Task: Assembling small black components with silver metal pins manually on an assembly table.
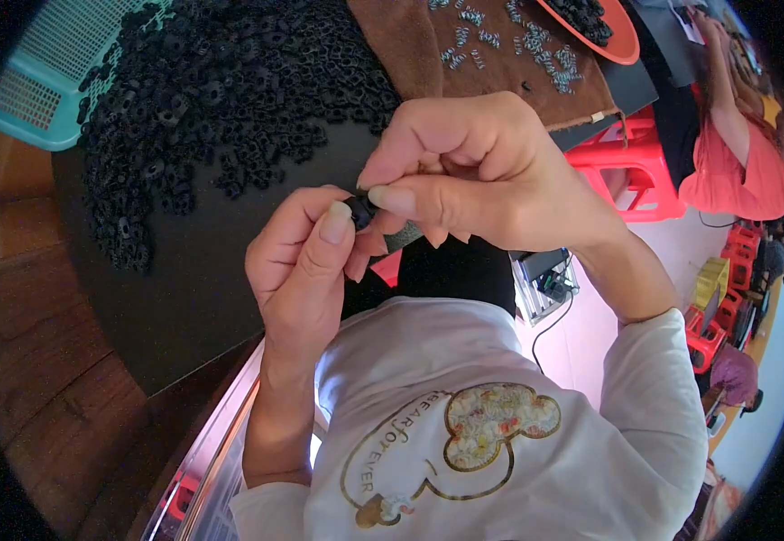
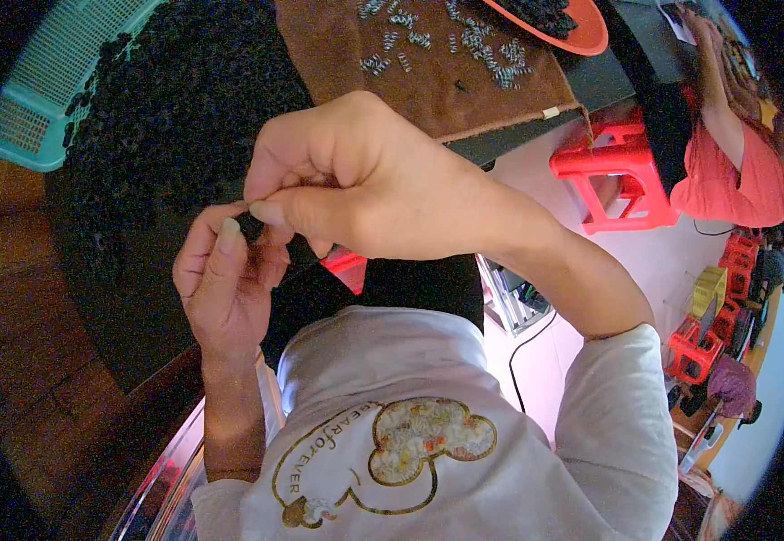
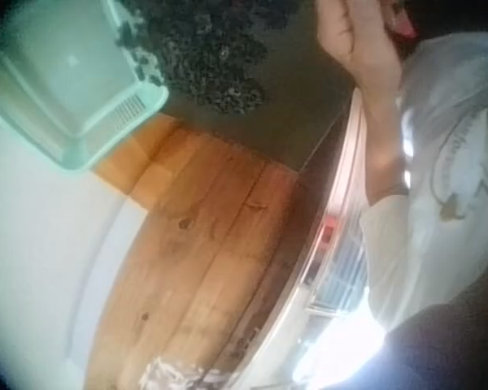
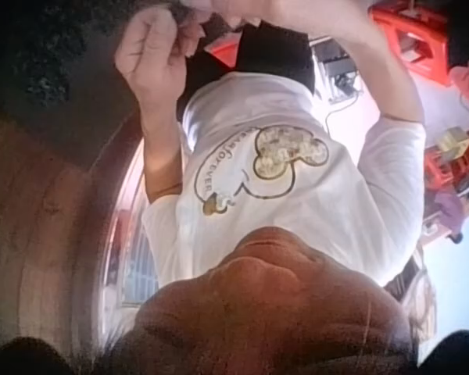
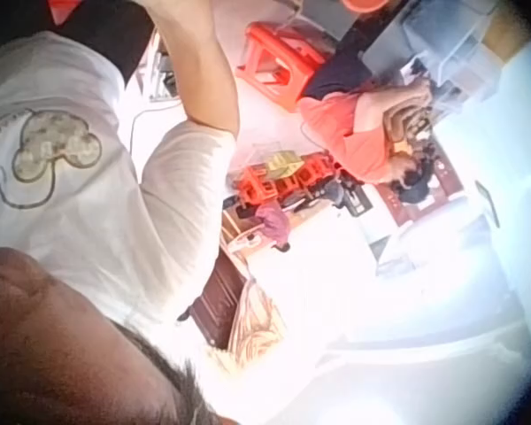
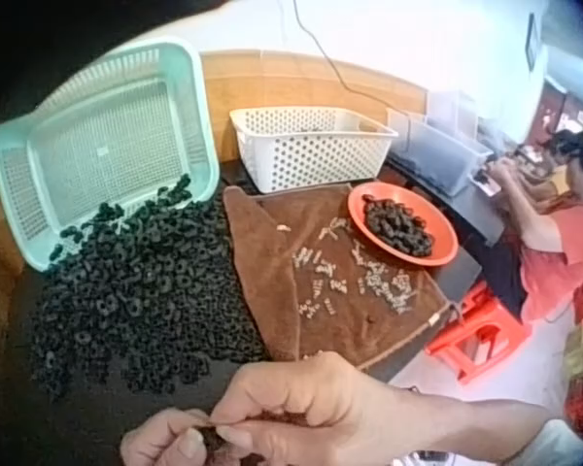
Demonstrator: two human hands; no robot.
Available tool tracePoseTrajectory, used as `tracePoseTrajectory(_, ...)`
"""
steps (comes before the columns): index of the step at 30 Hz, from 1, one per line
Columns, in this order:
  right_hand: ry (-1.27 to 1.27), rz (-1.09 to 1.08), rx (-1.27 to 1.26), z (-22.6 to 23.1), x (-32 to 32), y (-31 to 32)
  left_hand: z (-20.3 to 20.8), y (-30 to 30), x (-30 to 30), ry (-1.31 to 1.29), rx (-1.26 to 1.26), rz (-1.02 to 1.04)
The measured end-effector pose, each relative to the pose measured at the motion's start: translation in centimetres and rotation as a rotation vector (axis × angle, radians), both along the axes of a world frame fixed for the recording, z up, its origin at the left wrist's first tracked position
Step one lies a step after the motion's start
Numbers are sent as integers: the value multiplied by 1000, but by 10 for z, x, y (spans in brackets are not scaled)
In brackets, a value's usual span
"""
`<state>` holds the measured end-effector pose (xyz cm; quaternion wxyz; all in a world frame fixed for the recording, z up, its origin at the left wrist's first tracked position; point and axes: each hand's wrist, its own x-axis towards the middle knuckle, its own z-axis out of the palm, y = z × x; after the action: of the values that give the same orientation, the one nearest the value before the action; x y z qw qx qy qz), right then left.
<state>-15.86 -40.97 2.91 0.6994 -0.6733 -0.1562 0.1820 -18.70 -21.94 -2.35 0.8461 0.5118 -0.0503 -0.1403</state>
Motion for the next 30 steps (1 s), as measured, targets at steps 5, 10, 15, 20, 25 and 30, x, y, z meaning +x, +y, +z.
tracePoseTrajectory(5, 94, 36, -20, 4, 1, -4, 9, -2, -1, 58, 97, -19)
tracePoseTrajectory(10, 193, 68, 35, -1, 1, -8, 8, 4, 3, 69, 77, -129)
tracePoseTrajectory(15, 204, 124, 27, -1, 0, -9, 7, 4, 1, 12, 80, -153)
tracePoseTrajectory(20, 213, 110, 9, -1, -2, -7, 6, 1, -1, 8, 90, -80)
tracePoseTrajectory(25, 200, 76, 7, 1, -7, -4, 3, 2, -2, -3, 84, -71)
tracePoseTrajectory(30, 105, 45, -31, -1, -10, -2, 7, -2, -5, 14, 119, -27)
